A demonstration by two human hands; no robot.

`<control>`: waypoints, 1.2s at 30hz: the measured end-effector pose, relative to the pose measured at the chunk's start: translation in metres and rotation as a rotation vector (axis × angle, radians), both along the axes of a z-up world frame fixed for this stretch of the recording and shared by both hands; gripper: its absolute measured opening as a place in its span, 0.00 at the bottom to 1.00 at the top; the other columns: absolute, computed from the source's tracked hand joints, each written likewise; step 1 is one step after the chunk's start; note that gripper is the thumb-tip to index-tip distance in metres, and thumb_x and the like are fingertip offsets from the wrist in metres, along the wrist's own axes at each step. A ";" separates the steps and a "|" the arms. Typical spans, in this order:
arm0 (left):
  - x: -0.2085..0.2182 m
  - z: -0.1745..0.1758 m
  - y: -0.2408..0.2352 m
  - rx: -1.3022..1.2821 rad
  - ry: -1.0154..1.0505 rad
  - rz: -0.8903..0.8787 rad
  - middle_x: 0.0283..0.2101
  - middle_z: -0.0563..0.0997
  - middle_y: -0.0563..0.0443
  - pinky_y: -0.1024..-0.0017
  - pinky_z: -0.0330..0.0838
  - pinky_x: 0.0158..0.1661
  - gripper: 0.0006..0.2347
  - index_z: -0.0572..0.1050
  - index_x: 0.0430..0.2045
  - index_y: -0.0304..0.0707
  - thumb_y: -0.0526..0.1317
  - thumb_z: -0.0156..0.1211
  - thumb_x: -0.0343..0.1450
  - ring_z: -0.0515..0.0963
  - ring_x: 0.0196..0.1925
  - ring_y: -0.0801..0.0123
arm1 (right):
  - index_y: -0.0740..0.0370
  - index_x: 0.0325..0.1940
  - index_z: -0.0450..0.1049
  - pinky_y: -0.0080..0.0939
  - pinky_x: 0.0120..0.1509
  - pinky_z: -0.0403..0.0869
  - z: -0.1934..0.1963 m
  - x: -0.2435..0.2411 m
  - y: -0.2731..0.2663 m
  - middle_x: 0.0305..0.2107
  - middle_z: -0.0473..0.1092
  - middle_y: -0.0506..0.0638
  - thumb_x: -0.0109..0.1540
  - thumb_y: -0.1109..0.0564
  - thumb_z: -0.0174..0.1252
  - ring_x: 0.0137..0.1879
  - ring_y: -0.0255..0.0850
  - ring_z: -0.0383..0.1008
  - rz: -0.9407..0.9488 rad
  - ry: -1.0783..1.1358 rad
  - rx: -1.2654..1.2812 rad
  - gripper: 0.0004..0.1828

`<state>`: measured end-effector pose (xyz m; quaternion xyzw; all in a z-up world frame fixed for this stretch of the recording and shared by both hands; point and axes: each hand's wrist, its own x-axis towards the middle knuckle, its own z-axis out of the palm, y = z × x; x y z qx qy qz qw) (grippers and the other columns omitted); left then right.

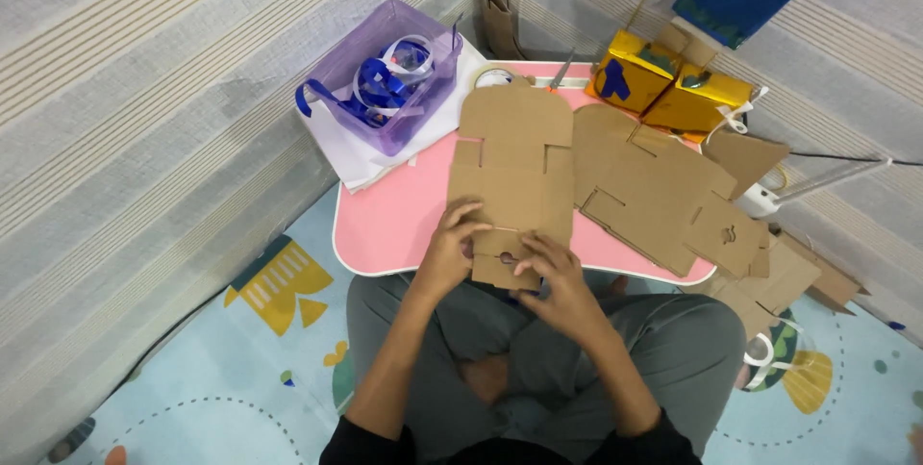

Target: Assembling cardboard gift boxes, tying ribbons on small boxes, and placing gift items inside.

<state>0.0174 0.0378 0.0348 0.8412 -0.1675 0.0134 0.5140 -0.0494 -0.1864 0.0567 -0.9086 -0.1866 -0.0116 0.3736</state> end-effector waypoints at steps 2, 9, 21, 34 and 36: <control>0.000 -0.007 0.001 0.034 0.009 -0.028 0.64 0.70 0.44 0.50 0.57 0.71 0.17 0.80 0.47 0.40 0.32 0.69 0.64 0.59 0.73 0.41 | 0.50 0.45 0.74 0.75 0.73 0.51 -0.009 -0.002 -0.001 0.65 0.65 0.54 0.53 0.56 0.71 0.75 0.61 0.55 -0.003 0.031 0.039 0.19; -0.015 -0.022 0.001 0.517 0.002 -0.099 0.75 0.45 0.31 0.42 0.41 0.74 0.53 0.62 0.66 0.59 0.46 0.85 0.41 0.38 0.77 0.30 | 0.54 0.46 0.77 0.73 0.78 0.44 -0.013 -0.008 0.001 0.69 0.61 0.55 0.54 0.61 0.69 0.79 0.59 0.47 -0.012 0.019 0.078 0.17; -0.032 -0.016 0.022 -0.055 0.051 0.146 0.67 0.63 0.27 0.42 0.62 0.65 0.33 0.50 0.74 0.40 0.29 0.56 0.71 0.59 0.69 0.31 | 0.50 0.44 0.81 0.69 0.78 0.42 -0.028 -0.005 -0.004 0.69 0.63 0.48 0.54 0.58 0.72 0.79 0.54 0.48 -0.025 0.018 0.173 0.15; -0.005 0.002 -0.043 0.140 -0.080 0.305 0.53 0.68 0.45 0.64 0.75 0.57 0.24 0.69 0.64 0.36 0.40 0.63 0.72 0.73 0.60 0.51 | 0.49 0.39 0.84 0.70 0.76 0.46 -0.036 -0.002 -0.007 0.68 0.65 0.47 0.49 0.59 0.75 0.78 0.56 0.53 -0.012 -0.007 0.150 0.15; -0.011 0.022 -0.051 0.245 -0.181 0.224 0.70 0.60 0.34 0.60 0.62 0.68 0.23 0.68 0.62 0.25 0.41 0.59 0.74 0.60 0.73 0.45 | 0.50 0.39 0.83 0.72 0.76 0.47 -0.034 -0.001 -0.006 0.66 0.67 0.49 0.48 0.60 0.75 0.76 0.58 0.55 -0.008 -0.039 0.134 0.16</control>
